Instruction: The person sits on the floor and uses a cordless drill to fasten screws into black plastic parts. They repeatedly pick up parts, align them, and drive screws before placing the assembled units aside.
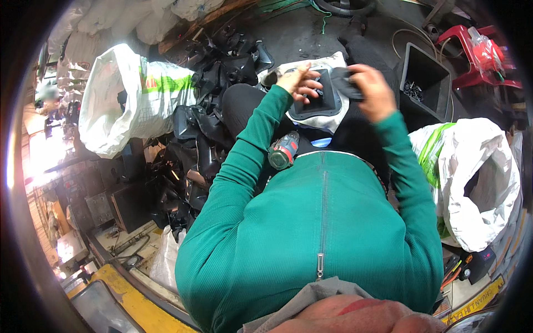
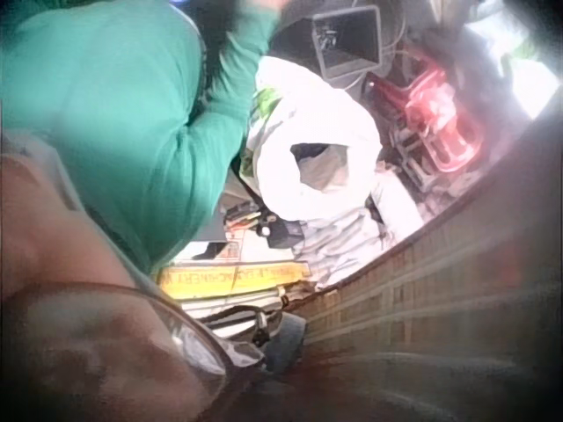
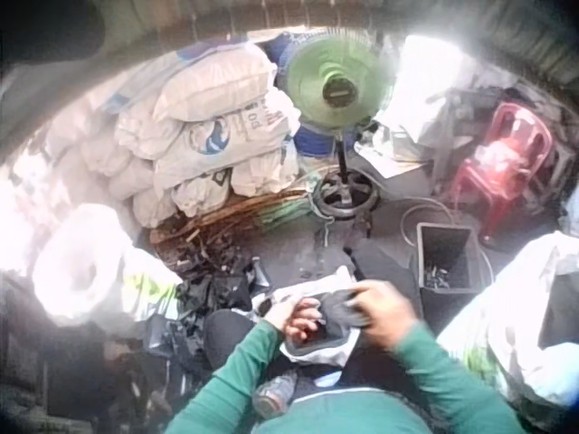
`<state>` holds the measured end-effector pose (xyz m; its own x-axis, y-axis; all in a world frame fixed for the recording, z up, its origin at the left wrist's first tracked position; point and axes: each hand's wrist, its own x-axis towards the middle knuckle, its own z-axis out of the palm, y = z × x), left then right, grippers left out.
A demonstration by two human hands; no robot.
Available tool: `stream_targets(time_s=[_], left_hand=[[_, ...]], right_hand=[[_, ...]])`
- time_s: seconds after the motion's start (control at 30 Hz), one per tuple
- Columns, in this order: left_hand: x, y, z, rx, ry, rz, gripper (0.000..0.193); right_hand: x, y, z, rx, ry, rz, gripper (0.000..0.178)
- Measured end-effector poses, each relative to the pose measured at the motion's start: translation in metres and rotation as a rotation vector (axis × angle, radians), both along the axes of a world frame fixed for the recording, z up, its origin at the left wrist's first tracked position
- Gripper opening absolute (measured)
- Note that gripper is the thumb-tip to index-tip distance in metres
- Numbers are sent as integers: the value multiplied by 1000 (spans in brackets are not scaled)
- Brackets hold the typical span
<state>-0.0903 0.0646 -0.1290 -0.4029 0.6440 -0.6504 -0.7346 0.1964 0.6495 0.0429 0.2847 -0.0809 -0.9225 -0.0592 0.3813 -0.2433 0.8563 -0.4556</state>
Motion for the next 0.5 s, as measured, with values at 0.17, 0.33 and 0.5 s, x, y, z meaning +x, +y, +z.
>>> stream_targets(time_s=[0.17,0.33,0.5], left_hand=[[5,-19,-47,-113,171,176,44],[6,-46,-105,-253,175,295,71],[8,-35,-94,-217,263,148,71]], right_hand=[[-41,-50,-96,-170,-138,135,65],[-14,-17,-93,-243,-152,-23,67],[19,87,-100,-591,76,-684,25]])
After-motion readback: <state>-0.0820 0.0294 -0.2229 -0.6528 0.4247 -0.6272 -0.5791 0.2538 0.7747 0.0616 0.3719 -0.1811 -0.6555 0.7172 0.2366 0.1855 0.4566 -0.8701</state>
